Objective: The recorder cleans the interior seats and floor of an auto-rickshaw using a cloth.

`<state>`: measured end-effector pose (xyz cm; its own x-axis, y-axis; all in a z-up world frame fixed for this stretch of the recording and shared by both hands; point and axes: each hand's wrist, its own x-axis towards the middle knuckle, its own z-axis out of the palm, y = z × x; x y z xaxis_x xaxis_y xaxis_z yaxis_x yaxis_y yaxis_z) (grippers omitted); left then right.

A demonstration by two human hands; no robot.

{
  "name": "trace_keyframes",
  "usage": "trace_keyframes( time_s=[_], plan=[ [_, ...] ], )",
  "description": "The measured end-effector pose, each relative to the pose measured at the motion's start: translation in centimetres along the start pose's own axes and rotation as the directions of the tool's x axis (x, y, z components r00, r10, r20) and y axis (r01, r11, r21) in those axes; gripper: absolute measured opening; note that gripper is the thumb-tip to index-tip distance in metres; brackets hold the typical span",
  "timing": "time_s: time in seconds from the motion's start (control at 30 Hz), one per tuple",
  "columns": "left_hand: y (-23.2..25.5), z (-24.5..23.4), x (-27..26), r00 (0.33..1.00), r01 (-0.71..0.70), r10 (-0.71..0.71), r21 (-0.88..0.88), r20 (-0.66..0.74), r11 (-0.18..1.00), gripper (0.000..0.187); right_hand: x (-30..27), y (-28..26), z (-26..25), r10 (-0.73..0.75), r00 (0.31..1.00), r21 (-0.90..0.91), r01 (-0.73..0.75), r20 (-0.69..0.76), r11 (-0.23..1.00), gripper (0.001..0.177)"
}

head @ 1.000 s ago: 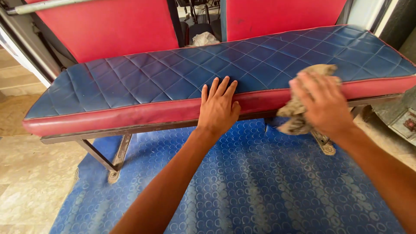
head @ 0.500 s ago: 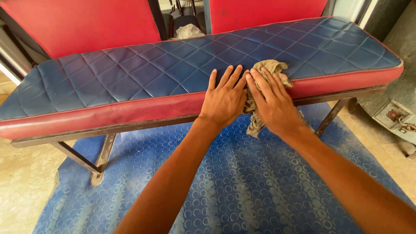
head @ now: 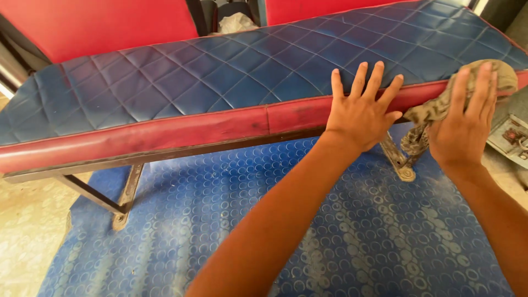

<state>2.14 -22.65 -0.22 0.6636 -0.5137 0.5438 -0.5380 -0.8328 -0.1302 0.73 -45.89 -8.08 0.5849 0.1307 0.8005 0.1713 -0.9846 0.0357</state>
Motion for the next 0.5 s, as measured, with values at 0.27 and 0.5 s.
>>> trace_keyframes(
  time_s=[0.27,0.5],
  plan=[
    [0.7,0.4,-0.8,0.995,0.079,-0.081,0.034,0.055,0.996,0.07,0.1,-7.6,1.0,0.083,0.992,0.262,-0.057,-0.09,0.963,0.073],
    [1.1,-0.5,0.0,0.995,0.079,-0.076,-0.045,0.071,0.996,0.082,0.3,-2.1,-1.7,0.03,0.998,0.133,-0.024,-0.046,0.991,0.08]
  ],
)
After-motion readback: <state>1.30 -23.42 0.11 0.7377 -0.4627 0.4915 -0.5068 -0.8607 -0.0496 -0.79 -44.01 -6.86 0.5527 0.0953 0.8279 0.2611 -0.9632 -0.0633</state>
